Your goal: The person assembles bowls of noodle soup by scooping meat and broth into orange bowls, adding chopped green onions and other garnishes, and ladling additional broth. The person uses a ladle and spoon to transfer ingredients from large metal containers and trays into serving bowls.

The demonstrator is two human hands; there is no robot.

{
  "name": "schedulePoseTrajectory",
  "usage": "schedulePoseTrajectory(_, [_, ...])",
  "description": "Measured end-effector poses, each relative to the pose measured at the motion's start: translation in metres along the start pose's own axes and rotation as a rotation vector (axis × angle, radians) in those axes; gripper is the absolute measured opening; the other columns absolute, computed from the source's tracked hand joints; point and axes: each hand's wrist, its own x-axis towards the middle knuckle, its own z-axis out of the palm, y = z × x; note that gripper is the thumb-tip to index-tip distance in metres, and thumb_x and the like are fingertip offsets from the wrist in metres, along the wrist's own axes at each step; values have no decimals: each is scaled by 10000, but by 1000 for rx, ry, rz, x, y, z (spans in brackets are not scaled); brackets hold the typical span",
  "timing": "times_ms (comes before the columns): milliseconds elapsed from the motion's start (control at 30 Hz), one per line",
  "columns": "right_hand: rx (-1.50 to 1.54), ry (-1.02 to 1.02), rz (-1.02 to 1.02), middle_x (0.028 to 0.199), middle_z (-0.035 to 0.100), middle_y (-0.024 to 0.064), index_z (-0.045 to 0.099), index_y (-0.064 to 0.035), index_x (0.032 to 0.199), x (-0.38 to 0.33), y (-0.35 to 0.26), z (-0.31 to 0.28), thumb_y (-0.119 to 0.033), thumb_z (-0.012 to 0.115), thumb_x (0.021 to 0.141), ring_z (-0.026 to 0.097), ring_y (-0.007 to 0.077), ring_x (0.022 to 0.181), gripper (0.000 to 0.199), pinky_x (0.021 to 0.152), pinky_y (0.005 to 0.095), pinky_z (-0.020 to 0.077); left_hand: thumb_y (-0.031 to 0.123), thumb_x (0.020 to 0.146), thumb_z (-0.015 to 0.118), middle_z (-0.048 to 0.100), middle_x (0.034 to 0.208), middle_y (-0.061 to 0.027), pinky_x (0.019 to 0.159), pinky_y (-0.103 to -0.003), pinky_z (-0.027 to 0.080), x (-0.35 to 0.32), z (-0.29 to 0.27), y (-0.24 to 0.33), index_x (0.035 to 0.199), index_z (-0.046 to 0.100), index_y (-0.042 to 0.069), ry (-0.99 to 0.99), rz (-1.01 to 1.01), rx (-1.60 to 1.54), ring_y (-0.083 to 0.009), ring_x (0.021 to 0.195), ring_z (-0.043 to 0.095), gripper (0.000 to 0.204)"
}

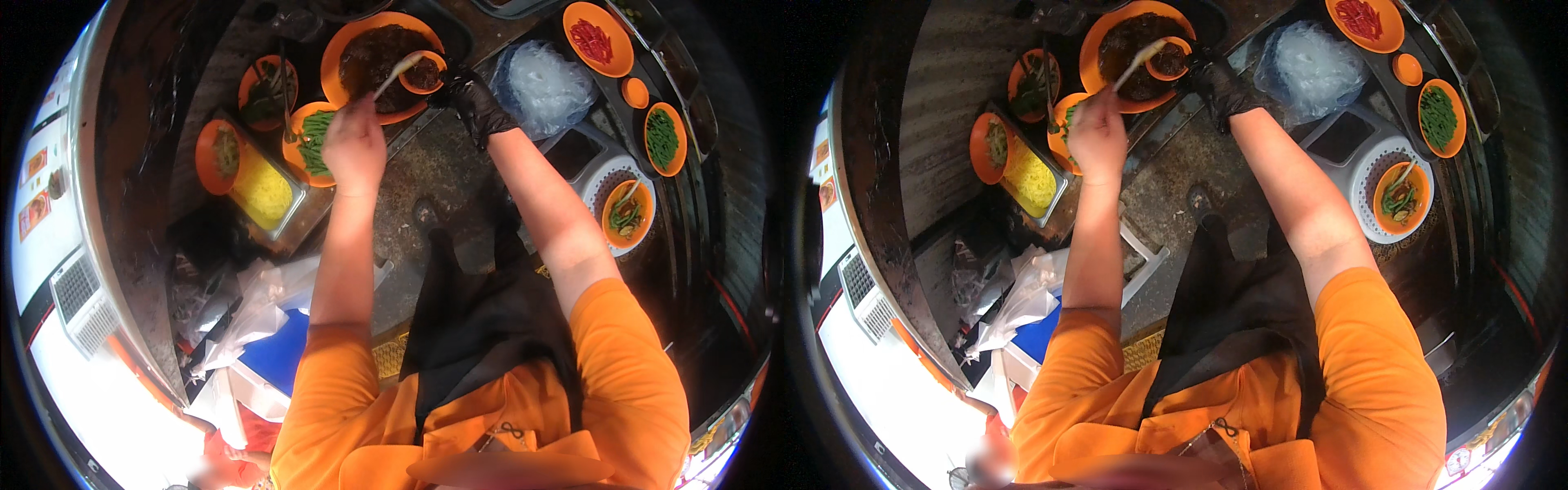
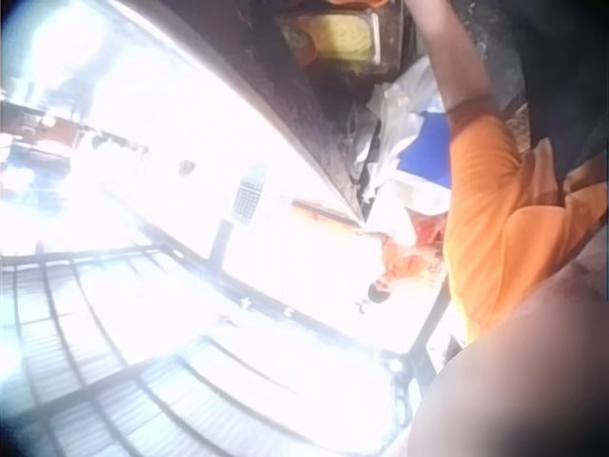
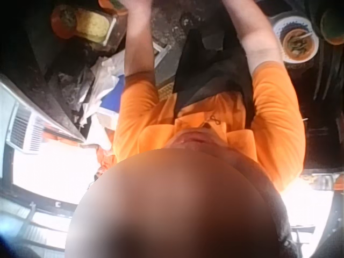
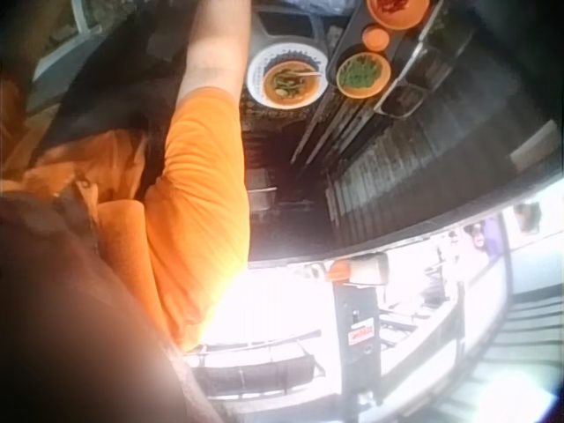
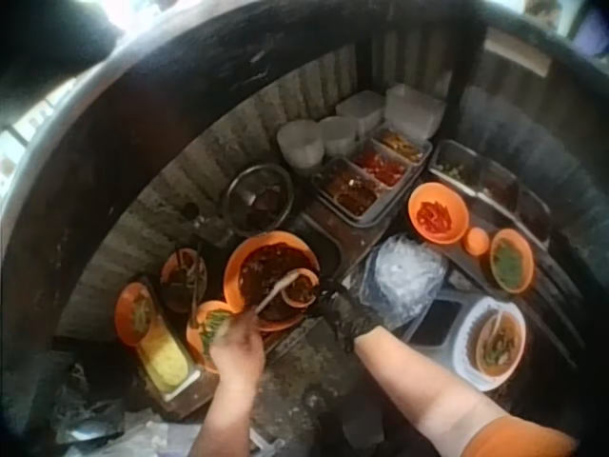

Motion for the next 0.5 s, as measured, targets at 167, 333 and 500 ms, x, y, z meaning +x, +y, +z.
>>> schedulePoseTrajectory(167, [-331, 7, -132, 1034, 653, 107, 541, -46, 1250, -18, -12, 15, -190, 598, 939, 674, 210, 845, 348, 714, 356, 586, 199, 895, 598, 686, 899, -95, 729, -388, 518, 2, 3, -1, 1012, 718, 121, -76, -12, 43, -286, 847, 653, 185])
schedulePoseTrajectory(333, [-259, 66, -81, 1069, 650, 92, 525, -61, 1275, -20, -12, -1, -172, 586, 935, 674, 235, 874, 363, 714, 372, 587, 188, 880, 584, 686, 904, -95, 722, -393, 525, 12, 13, -36, 984, 717, 128, -101, -164, 132, -284, 850, 650, 180])
schedulePoseTrajectory(500, [-342, 61, -107, 1081, 647, 87, 524, -65, 1274, -16, -9, -11, -189, 567, 942, 678, 241, 853, 358, 695, 369, 590, 185, 861, 586, 691, 877, -111, 721, -401, 524, 16, 37, -47, 929, 722, 98, -313, -266, 190, -297, 788, 660, 175])
